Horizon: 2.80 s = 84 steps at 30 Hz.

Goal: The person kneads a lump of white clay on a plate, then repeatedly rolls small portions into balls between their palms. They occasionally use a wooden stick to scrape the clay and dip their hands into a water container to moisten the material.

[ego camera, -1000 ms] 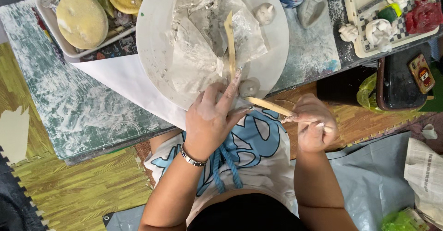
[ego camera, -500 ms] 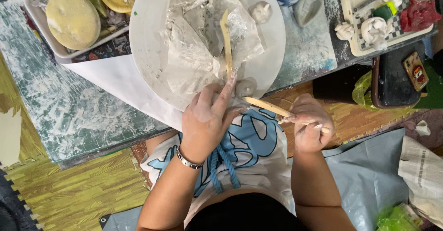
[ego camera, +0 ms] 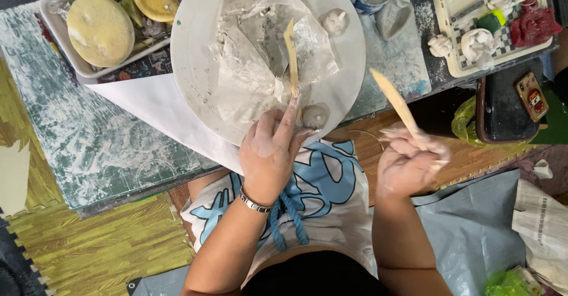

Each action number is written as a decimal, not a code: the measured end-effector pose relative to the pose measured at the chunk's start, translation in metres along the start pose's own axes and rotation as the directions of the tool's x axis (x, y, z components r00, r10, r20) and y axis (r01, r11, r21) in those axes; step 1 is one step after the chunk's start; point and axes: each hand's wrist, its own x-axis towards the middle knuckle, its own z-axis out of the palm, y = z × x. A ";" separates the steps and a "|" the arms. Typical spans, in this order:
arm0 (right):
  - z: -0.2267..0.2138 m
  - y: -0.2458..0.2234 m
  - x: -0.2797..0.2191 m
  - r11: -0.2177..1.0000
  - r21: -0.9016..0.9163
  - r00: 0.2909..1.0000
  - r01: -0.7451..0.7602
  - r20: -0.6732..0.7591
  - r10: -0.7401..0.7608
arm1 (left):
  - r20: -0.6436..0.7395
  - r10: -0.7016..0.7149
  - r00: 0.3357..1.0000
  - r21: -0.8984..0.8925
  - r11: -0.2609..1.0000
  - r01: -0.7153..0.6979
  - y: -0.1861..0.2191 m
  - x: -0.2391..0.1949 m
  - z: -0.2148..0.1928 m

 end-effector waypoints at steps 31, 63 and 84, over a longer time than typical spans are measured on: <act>0.070 0.019 -0.068 0.538 -0.675 0.783 0.505 0.621 0.045 | 0.032 0.049 0.998 -0.267 0.963 -0.039 -0.018 -0.004 -0.011; 0.090 -0.008 0.039 0.674 -0.541 0.723 0.503 0.691 0.015 | -0.003 -0.114 0.993 -0.367 0.924 0.105 -0.029 -0.003 -0.019; 0.082 -0.011 0.060 0.727 -0.653 0.893 0.212 0.432 0.127 | -0.302 -0.250 0.920 -0.488 0.869 0.076 -0.098 -0.054 -0.042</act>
